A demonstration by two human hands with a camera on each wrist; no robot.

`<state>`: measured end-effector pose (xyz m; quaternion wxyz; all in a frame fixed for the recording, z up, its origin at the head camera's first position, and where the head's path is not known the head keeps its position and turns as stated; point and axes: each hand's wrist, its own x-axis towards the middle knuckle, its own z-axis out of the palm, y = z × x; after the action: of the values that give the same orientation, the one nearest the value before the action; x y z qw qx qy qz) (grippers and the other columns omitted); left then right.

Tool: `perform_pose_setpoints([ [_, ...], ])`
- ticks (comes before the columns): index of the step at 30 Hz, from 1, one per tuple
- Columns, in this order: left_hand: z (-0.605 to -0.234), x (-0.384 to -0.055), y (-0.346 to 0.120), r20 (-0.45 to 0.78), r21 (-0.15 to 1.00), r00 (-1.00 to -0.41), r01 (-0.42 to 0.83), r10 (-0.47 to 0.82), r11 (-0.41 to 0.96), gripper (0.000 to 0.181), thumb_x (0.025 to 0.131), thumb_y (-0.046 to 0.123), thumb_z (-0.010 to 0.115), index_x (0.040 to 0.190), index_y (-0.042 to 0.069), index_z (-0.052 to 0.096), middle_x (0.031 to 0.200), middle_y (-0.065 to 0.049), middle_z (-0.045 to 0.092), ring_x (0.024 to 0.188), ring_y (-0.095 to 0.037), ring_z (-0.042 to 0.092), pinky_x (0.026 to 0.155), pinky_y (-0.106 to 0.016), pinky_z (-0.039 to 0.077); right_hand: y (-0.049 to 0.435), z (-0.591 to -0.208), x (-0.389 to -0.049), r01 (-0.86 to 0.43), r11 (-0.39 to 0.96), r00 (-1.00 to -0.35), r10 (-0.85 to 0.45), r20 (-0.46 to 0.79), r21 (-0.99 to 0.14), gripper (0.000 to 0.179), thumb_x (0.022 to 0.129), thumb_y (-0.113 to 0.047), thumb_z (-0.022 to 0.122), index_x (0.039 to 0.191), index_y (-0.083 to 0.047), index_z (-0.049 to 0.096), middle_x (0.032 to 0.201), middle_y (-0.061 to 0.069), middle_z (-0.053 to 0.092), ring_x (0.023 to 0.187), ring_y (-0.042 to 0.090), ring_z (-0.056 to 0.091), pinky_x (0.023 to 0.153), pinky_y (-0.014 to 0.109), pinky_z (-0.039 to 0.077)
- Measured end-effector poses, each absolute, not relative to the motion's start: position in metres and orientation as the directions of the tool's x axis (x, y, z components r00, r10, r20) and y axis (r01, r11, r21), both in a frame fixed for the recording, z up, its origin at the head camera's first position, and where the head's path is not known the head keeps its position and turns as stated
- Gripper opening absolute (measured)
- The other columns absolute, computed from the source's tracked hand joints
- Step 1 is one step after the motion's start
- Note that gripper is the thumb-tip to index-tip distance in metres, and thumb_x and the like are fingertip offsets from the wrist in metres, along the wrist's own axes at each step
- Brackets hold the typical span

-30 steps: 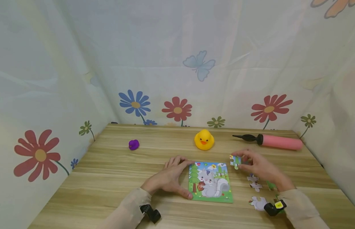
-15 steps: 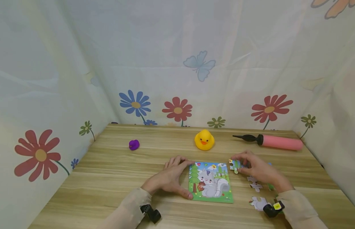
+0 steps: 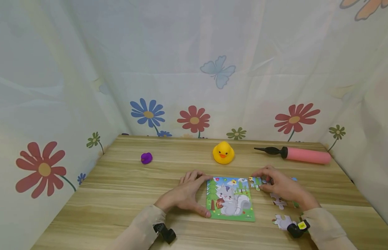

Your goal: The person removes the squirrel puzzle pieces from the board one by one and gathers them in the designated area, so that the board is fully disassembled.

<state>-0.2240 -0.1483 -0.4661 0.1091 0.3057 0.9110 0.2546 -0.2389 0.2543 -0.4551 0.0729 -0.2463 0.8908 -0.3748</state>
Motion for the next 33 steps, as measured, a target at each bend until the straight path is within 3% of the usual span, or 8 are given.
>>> perform_pose_setpoints([
  [24,-0.4677,-0.2240,-0.1479,-0.049,0.524,-0.794,0.496,0.605,0.693,0.124,0.073,0.072,0.097,0.173,0.031,0.038,0.170,-0.007,0.034,0.153,-0.033,0.029,0.126,-0.062,0.028,0.2524,-0.4539,-0.2379,-0.334,0.611,-0.881,-0.473,0.007,-0.718,0.042,0.104,-0.015,0.081,0.144,-0.010,0.071,0.136,0.011,0.062,0.101,0.022,0.052,0.082,0.028,0.047],
  [33,-0.4679,-0.2243,-0.1478,-0.051,0.529,-0.795,0.492,0.605,0.691,0.124,0.072,0.073,0.096,0.173,0.031,0.037,0.170,-0.006,0.034,0.152,-0.032,0.029,0.127,-0.063,0.027,0.2549,-0.4546,-0.2386,-0.342,0.589,-0.884,-0.467,0.037,-0.732,0.044,0.104,-0.013,0.080,0.145,-0.006,0.068,0.140,0.012,0.069,0.101,0.021,0.053,0.084,0.027,0.048],
])
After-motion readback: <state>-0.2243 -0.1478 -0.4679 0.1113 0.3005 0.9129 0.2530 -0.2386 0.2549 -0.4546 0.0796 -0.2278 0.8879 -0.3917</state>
